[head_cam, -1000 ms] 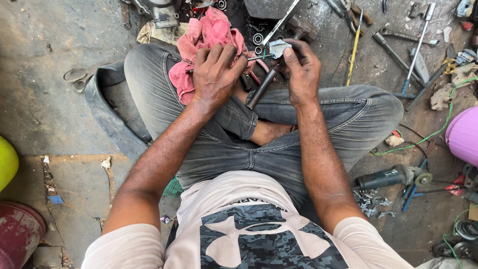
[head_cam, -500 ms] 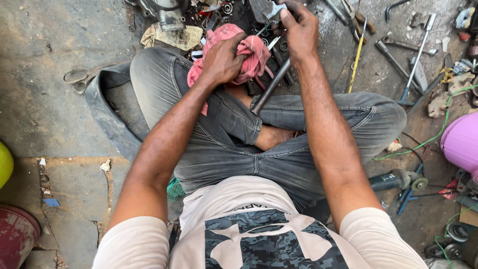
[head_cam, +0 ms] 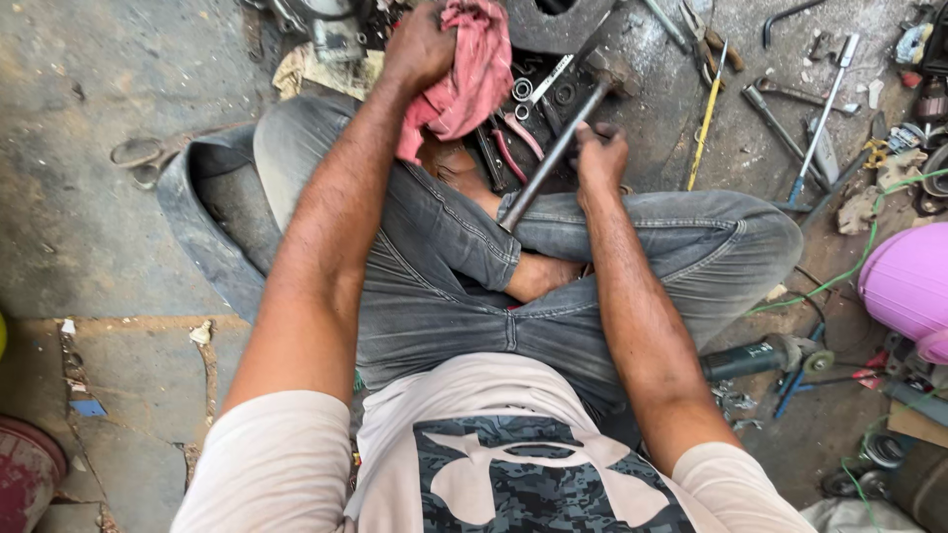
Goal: The person disassembles an engine block using pliers and a hammer, wipes components with a cloth, and handles various internal gears and shafts while sitting on the floor.
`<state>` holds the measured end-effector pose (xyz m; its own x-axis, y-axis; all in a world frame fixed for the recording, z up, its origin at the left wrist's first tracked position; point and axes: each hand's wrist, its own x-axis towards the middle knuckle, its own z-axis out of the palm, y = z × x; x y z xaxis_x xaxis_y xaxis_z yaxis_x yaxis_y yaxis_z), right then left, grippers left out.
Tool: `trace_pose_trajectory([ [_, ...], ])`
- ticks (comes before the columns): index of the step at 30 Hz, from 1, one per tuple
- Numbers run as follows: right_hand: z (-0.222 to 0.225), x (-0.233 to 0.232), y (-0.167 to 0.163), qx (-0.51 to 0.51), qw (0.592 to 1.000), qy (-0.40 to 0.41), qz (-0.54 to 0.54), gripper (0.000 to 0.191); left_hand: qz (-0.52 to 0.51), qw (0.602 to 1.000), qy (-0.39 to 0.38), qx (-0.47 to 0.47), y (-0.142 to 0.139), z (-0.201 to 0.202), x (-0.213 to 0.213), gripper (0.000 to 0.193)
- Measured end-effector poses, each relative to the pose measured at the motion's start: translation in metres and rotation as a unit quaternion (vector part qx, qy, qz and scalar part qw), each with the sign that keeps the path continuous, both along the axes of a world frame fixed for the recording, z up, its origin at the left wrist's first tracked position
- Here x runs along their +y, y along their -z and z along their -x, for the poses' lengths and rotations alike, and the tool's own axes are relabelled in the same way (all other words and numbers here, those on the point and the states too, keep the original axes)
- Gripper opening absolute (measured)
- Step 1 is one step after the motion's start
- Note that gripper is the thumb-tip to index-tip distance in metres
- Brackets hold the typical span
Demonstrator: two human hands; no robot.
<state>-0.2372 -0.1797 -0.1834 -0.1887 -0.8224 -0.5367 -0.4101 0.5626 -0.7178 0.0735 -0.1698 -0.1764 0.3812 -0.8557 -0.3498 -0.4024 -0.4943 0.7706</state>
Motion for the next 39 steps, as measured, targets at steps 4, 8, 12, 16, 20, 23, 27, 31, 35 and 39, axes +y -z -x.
trace_pose_trajectory([
  [4,-0.018,0.002,0.001,-0.024,0.983,0.026,-0.178,0.028,-0.03,0.998,-0.039,-0.041,0.002,0.001,0.0,0.048],
  [8,-0.028,0.012,0.003,-0.271,0.933,0.075,-0.223,0.025,-0.009,0.998,-0.058,-0.005,0.0,0.003,0.003,0.047],
  [12,-0.025,0.014,0.011,-0.306,0.914,0.141,-0.227,0.023,-0.037,0.998,-0.045,0.011,0.001,0.003,0.003,0.049],
  [16,-0.018,0.007,0.01,-0.301,0.924,0.145,-0.185,0.028,-0.031,0.999,-0.014,-0.002,0.005,0.004,0.0,0.051],
  [20,-0.016,0.016,-0.002,-0.269,0.949,0.106,-0.127,0.025,-0.015,0.999,-0.018,-0.029,0.007,0.004,0.001,0.047],
  [23,-0.02,0.03,-0.015,-0.156,0.988,0.014,-0.015,0.024,-0.016,0.995,0.008,-0.098,0.005,0.008,0.002,0.038],
  [27,-0.021,0.023,-0.029,-0.036,0.986,-0.102,0.123,0.032,-0.011,0.972,0.093,-0.217,0.003,0.015,-0.005,0.03],
  [31,-0.022,0.008,-0.029,-0.012,0.973,-0.184,0.139,0.038,-0.025,0.961,0.14,-0.236,0.004,0.018,-0.014,0.036],
  [35,-0.032,0.014,-0.019,0.053,0.947,-0.257,0.184,0.035,0.036,0.962,0.115,-0.246,-0.004,0.015,-0.014,0.034],
  [39,-0.034,0.026,-0.019,0.036,0.951,-0.266,0.153,0.03,0.029,0.979,0.061,-0.192,-0.028,0.016,-0.007,0.05],
])
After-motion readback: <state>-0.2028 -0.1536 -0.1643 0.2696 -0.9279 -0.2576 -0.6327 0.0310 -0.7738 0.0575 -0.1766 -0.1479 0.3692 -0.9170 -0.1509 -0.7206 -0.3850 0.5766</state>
